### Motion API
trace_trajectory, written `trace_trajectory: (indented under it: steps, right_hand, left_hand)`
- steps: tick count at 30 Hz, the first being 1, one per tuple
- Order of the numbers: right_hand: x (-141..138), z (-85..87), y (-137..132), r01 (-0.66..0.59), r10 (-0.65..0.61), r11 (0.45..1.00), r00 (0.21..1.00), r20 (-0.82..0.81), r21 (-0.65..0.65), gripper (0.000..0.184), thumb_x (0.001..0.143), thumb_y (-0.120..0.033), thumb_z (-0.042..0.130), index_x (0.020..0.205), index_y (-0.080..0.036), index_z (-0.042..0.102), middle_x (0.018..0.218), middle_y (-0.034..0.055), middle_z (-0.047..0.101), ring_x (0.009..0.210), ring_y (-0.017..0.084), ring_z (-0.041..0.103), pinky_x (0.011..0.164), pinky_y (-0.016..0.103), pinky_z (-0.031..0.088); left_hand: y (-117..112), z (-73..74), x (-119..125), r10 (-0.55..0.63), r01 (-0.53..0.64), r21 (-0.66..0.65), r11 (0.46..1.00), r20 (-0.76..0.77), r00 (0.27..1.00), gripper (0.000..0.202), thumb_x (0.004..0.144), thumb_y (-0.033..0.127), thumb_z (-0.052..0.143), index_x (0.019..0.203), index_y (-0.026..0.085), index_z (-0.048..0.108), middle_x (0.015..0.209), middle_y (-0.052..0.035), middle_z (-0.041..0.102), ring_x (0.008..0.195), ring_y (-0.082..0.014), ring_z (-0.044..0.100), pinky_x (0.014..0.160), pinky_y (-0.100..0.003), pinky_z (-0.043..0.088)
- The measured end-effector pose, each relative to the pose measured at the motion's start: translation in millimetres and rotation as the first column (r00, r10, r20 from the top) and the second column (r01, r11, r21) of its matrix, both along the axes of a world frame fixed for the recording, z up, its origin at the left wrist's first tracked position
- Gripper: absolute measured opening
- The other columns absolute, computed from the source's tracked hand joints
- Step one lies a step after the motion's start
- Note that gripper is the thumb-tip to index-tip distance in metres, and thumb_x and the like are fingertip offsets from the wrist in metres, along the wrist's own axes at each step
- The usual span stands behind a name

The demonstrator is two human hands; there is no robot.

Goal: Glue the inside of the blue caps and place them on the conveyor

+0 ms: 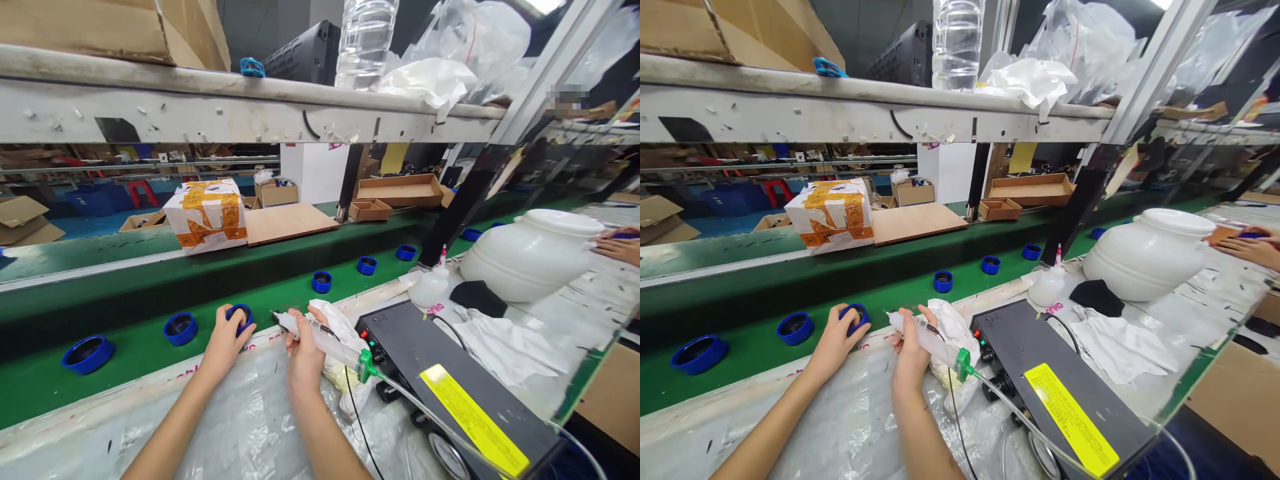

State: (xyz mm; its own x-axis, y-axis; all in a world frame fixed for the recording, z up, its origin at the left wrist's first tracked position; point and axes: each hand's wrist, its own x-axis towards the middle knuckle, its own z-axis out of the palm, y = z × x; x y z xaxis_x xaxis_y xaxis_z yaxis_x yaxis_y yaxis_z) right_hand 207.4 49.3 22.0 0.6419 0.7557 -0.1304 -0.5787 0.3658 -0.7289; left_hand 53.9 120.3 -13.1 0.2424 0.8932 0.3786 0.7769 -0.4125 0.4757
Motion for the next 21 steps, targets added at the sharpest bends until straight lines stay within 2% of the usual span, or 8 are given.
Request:
trace_trajectory:
  steps: [2,6,8,11,14,16,18,21]
  right_hand:
    - [-3.0,0.6,-1.9,-0.032,0.032,0.999,0.999,0.025,0.005,0.049,0.079,-0.040,0.077,0.118,-0.024,0.054,0.095,0.0026,0.081,0.043,0.007,0.049,0.042,0.020,0.033]
    - [-11.2,-2.0,-6.4,-0.182,0.181,0.983,0.967,0.178,-0.011,0.041,0.081,-0.043,0.074,0.111,-0.024,0.054,0.097,0.0034,0.080,0.041,0.006,0.048,0.041,0.020,0.031]
    - [-14.9,-4.1,-10.0,-0.238,0.235,0.971,0.920,0.312,-0.028,0.032,0.083,-0.041,0.073,0.104,-0.023,0.055,0.096,0.0028,0.079,0.041,0.007,0.049,0.042,0.022,0.036]
    - [-18.1,-4.8,-17.8,-0.278,0.255,0.960,0.796,0.549,-0.043,0.018,0.085,-0.034,0.070,0.095,-0.023,0.061,0.094,0.0028,0.078,0.051,0.011,0.059,0.051,0.026,0.047]
    - [-18.5,-1.9,-24.9,-0.273,0.234,0.960,0.663,0.711,-0.061,0.007,0.087,-0.029,0.067,0.090,-0.023,0.067,0.091,0.0027,0.078,0.070,0.018,0.070,0.064,0.029,0.054]
    - [-18.0,0.4,-27.1,-0.250,0.211,0.966,0.605,0.768,-0.069,0.005,0.087,-0.026,0.065,0.090,-0.023,0.069,0.090,0.0022,0.077,0.078,0.021,0.072,0.072,0.032,0.056]
    - [-17.4,1.6,-27.4,-0.230,0.190,0.971,0.581,0.791,-0.064,0.006,0.088,-0.024,0.064,0.091,-0.023,0.070,0.091,0.0020,0.077,0.083,0.021,0.073,0.078,0.033,0.056]
    - [-16.8,1.2,-26.9,-0.234,0.195,0.970,0.589,0.784,-0.065,0.007,0.089,-0.023,0.064,0.093,-0.024,0.069,0.092,0.0014,0.077,0.082,0.020,0.073,0.078,0.032,0.057]
  left_hand:
    - [-14.3,-0.5,-12.8,-0.041,0.038,0.022,0.999,0.115,0.993,0.019,0.089,0.035,0.066,0.099,0.023,0.057,0.115,-0.0089,0.055,0.109,-0.0281,0.064,0.098,-0.044,0.055]
    - [-34.1,-4.1,-27.9,-0.025,0.026,-0.001,1.000,0.245,0.969,0.054,0.079,0.032,0.074,0.130,0.024,0.056,0.120,-0.0092,0.060,0.117,-0.0299,0.064,0.102,-0.045,0.054]
    - [-35.9,-5.4,-31.7,-0.039,0.044,-0.013,0.999,0.257,0.966,0.050,0.076,0.030,0.074,0.124,0.024,0.061,0.119,-0.0088,0.061,0.116,-0.0296,0.065,0.102,-0.044,0.055]
    - [-33.4,-5.5,-34.4,-0.063,0.071,-0.017,0.997,0.281,0.958,0.041,0.072,0.031,0.076,0.110,0.023,0.066,0.119,-0.0092,0.063,0.116,-0.0307,0.065,0.102,-0.045,0.054]
    - [-33.4,-3.9,-33.6,-0.047,0.077,-0.085,0.993,0.308,0.950,0.044,0.071,0.032,0.078,0.111,0.023,0.065,0.121,-0.0087,0.068,0.117,-0.0316,0.065,0.100,-0.046,0.055]
    - [-35.7,-2.7,-31.8,-0.036,0.077,-0.119,0.990,0.312,0.949,0.041,0.073,0.031,0.077,0.111,0.024,0.065,0.112,-0.0064,0.071,0.112,-0.0301,0.065,0.096,-0.044,0.056]
    - [-38.0,-2.3,-30.0,-0.039,0.076,-0.107,0.991,0.312,0.949,0.037,0.074,0.027,0.076,0.109,0.024,0.065,0.104,-0.0046,0.072,0.107,-0.0289,0.065,0.093,-0.042,0.057]
    - [-39.1,-3.5,-29.1,-0.048,0.076,-0.080,0.994,0.309,0.950,0.039,0.073,0.022,0.076,0.110,0.024,0.065,0.105,-0.0049,0.072,0.108,-0.0288,0.065,0.093,-0.042,0.057]
